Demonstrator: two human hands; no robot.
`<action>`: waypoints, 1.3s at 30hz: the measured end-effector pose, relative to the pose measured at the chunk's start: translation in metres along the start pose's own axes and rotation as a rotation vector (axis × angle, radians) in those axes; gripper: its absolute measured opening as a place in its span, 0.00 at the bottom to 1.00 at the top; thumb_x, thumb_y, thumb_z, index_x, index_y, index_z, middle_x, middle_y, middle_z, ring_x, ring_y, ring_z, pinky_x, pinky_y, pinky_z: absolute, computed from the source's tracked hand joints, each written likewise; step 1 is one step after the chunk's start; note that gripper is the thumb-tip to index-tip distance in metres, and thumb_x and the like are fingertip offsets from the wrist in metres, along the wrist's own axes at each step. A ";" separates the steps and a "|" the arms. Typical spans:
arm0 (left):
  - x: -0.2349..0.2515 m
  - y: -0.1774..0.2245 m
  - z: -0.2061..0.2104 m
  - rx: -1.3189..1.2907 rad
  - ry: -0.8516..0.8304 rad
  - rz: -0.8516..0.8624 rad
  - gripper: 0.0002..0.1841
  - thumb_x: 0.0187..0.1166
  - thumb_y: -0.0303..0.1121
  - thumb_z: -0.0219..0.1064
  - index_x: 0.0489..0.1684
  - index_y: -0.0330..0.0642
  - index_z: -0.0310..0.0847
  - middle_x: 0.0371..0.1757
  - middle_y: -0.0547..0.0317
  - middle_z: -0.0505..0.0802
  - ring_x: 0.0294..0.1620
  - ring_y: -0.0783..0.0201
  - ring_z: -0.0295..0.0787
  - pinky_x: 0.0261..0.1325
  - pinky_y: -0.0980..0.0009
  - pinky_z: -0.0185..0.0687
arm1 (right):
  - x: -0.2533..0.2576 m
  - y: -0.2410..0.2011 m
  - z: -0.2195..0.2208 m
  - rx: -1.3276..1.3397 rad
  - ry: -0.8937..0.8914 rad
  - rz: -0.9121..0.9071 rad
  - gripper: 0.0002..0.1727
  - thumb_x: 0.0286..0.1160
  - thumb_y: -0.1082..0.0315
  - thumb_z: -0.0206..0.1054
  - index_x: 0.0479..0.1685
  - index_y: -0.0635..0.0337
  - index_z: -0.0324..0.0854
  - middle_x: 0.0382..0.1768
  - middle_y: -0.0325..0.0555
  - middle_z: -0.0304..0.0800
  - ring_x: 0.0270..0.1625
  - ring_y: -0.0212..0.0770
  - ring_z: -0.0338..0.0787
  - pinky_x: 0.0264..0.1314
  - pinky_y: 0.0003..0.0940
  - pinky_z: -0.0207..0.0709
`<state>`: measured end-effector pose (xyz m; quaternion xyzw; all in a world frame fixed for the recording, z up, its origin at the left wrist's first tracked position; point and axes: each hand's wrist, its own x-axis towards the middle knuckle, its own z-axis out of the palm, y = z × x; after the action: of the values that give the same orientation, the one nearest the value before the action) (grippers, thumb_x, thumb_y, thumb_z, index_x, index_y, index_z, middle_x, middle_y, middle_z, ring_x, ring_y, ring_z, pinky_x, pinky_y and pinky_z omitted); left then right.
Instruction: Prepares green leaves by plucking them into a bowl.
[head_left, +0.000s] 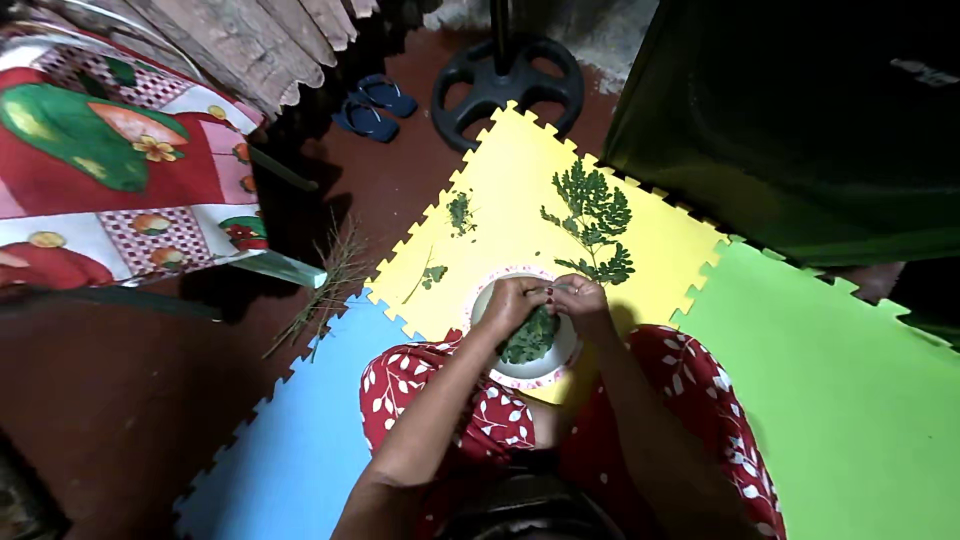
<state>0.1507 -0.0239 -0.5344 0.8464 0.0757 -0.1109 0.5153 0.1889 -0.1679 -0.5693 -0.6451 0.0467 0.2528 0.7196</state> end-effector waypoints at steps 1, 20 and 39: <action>-0.004 -0.001 0.002 -0.020 0.039 -0.001 0.11 0.80 0.26 0.69 0.52 0.29 0.91 0.50 0.43 0.96 0.51 0.60 0.93 0.64 0.64 0.82 | -0.002 0.000 0.000 -0.011 -0.007 0.016 0.03 0.79 0.82 0.64 0.45 0.74 0.80 0.23 0.37 0.87 0.24 0.26 0.87 0.35 0.23 0.85; -0.029 -0.017 -0.009 -0.005 0.029 -0.146 0.25 0.78 0.29 0.72 0.73 0.28 0.78 0.71 0.36 0.86 0.71 0.51 0.85 0.77 0.60 0.75 | -0.010 -0.005 0.000 -0.113 -0.167 0.122 0.10 0.85 0.78 0.58 0.53 0.78 0.81 0.33 0.45 0.88 0.30 0.29 0.87 0.41 0.25 0.84; -0.026 -0.028 0.000 -0.275 0.205 -0.087 0.06 0.78 0.21 0.69 0.45 0.28 0.90 0.39 0.55 0.94 0.38 0.75 0.87 0.51 0.75 0.83 | -0.005 -0.003 -0.006 -0.118 -0.156 0.039 0.03 0.76 0.83 0.66 0.36 0.72 0.84 0.25 0.38 0.87 0.23 0.24 0.84 0.32 0.20 0.82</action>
<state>0.1185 -0.0113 -0.5512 0.7707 0.1789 -0.0349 0.6106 0.1870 -0.1752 -0.5652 -0.6637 -0.0118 0.3187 0.6766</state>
